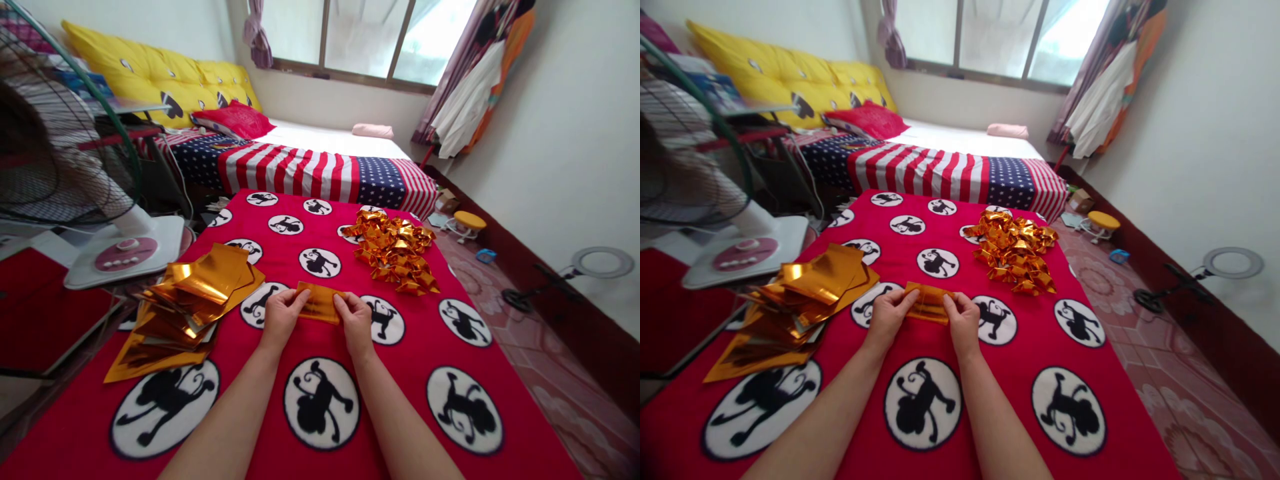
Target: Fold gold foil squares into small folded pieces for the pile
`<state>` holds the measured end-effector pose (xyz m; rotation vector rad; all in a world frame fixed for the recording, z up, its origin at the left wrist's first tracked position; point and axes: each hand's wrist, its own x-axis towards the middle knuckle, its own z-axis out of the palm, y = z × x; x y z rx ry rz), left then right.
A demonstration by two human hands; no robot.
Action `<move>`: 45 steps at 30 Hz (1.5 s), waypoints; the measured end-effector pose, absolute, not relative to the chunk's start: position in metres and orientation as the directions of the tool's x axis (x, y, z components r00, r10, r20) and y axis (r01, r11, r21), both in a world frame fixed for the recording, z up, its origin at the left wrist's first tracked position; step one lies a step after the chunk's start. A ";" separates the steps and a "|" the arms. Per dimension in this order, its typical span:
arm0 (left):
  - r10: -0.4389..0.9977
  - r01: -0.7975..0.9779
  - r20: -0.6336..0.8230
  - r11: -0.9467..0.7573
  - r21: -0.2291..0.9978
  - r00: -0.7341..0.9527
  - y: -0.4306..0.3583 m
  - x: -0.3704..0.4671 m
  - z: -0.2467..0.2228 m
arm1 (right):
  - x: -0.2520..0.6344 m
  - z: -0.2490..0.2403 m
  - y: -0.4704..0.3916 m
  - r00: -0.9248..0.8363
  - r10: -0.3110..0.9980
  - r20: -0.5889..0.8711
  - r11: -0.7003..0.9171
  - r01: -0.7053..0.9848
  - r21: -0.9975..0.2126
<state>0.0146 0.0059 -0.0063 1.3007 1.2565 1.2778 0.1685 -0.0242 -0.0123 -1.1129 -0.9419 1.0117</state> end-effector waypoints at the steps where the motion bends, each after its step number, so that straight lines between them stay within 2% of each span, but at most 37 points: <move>1: 0.994 0.080 0.092 -0.087 0.993 -0.052 0.006 0.015 -0.006 | 0.168 -0.012 -0.024 0.271 0.958 0.090 0.137 -0.159 -0.978; 11: 0.991 0.112 0.124 -0.118 0.987 -0.045 0.007 0.014 -0.008 | 0.167 -0.006 -0.027 0.300 0.948 0.108 0.165 -0.171 -0.971; 18: 0.990 0.114 0.133 -0.127 0.985 -0.047 0.006 0.015 -0.007 | 0.167 -0.006 -0.027 0.348 0.924 0.161 0.208 -0.101 -0.973; 28: 0.957 0.318 0.278 -0.239 0.917 -0.085 0.001 0.013 -0.001 | 0.167 0.002 -0.030 0.381 0.904 0.193 0.207 0.003 -0.978; 36: 0.954 0.386 0.293 -0.248 0.888 -0.062 0.002 0.014 -0.002 | 0.168 -0.001 -0.029 0.411 0.883 0.227 0.203 0.103 -0.974; 45: 0.963 0.204 0.267 -0.254 0.945 -0.034 0.005 0.012 -0.006 | 0.169 -0.002 -0.028 0.380 0.895 0.234 0.236 0.042 -0.971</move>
